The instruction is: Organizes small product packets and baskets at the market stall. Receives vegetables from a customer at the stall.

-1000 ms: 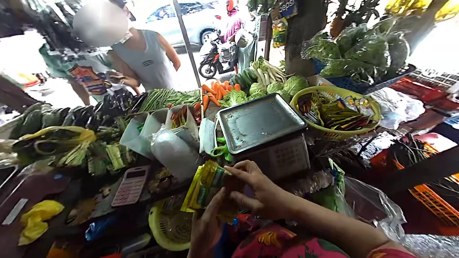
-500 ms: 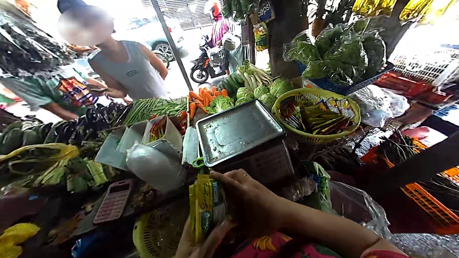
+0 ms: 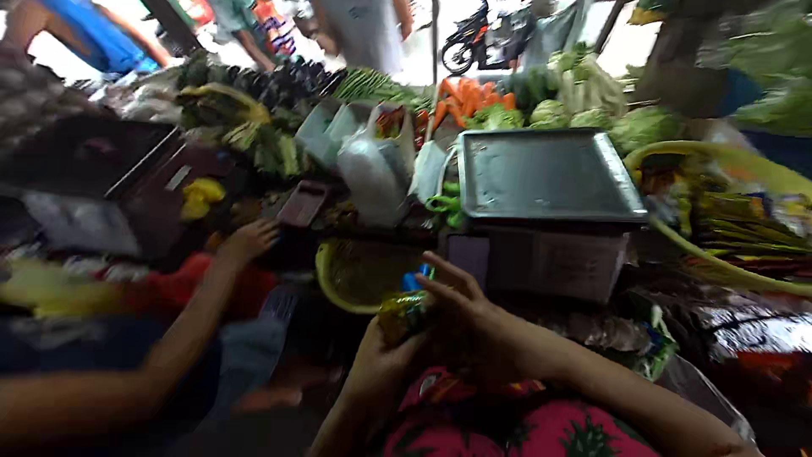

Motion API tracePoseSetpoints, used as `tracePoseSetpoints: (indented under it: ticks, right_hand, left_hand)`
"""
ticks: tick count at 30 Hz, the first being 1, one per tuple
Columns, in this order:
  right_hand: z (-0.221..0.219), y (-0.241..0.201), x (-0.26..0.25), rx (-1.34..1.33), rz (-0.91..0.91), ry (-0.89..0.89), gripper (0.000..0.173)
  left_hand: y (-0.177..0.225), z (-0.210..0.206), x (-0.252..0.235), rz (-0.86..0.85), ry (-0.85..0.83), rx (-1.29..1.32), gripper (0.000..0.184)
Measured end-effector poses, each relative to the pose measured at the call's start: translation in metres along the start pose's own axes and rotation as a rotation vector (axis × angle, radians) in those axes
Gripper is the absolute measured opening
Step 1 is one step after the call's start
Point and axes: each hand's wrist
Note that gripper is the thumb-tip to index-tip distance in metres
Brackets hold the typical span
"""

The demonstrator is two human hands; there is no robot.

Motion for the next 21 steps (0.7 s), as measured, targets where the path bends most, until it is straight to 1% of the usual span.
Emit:
tracePoseSetpoints:
  ticks: [1, 3, 6, 7, 9, 11, 14, 16, 18, 21]
  right_hand:
    - [0.000, -0.002, 0.001, -0.020, -0.034, -0.035, 0.112]
    - [0.002, -0.003, 0.004, 0.006, -0.080, -0.036, 0.106]
    - [0.007, 0.001, 0.009, 0.072, -0.135, 0.061, 0.099]
    - [0.008, 0.002, 0.010, 0.104, -0.153, 0.090, 0.098]
    - [0.009, 0.003, 0.010, 0.161, -0.183, 0.121, 0.094]
    - [0.008, 0.000, 0.008, 0.205, -0.194, 0.137, 0.092]
    - [0.005, -0.003, 0.002, 0.243, -0.163, 0.174, 0.085]
    - [0.006, -0.001, -0.001, 0.283, -0.144, 0.194, 0.083]
    - [0.009, -0.004, 0.000, 0.299, -0.180, 0.165, 0.083]
    - [0.014, -0.013, 0.003, 0.276, -0.254, 0.128, 0.083]
  left_hand:
    - [-0.002, 0.009, 0.006, 0.052, 0.014, 0.017, 0.027]
    - [-0.004, 0.035, 0.022, 0.179, 0.069, -0.026, 0.028]
    - [-0.012, 0.081, 0.041, 0.440, 0.239, -0.220, 0.036]
    - [-0.018, 0.095, 0.039, 0.529, 0.304, -0.292, 0.041]
    - [-0.033, 0.121, 0.022, 0.644, 0.390, -0.420, 0.046]
    - [-0.054, 0.143, -0.008, 0.691, 0.406, -0.555, 0.048]
    - [-0.099, 0.172, -0.058, 0.713, 0.367, -0.683, 0.053]
    - [-0.122, 0.190, -0.088, 0.747, 0.359, -0.685, 0.064]
    - [-0.147, 0.202, -0.103, 0.780, 0.392, -0.690, 0.073]
    - [-0.170, 0.213, -0.109, 0.826, 0.464, -0.719, 0.078]
Point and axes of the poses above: each hand's wrist, its own x-axis away from the middle knuckle, its own z-axis out of the back of the hand, y = z × x, and after that the axes turned 13 degrees about -y, right-handed
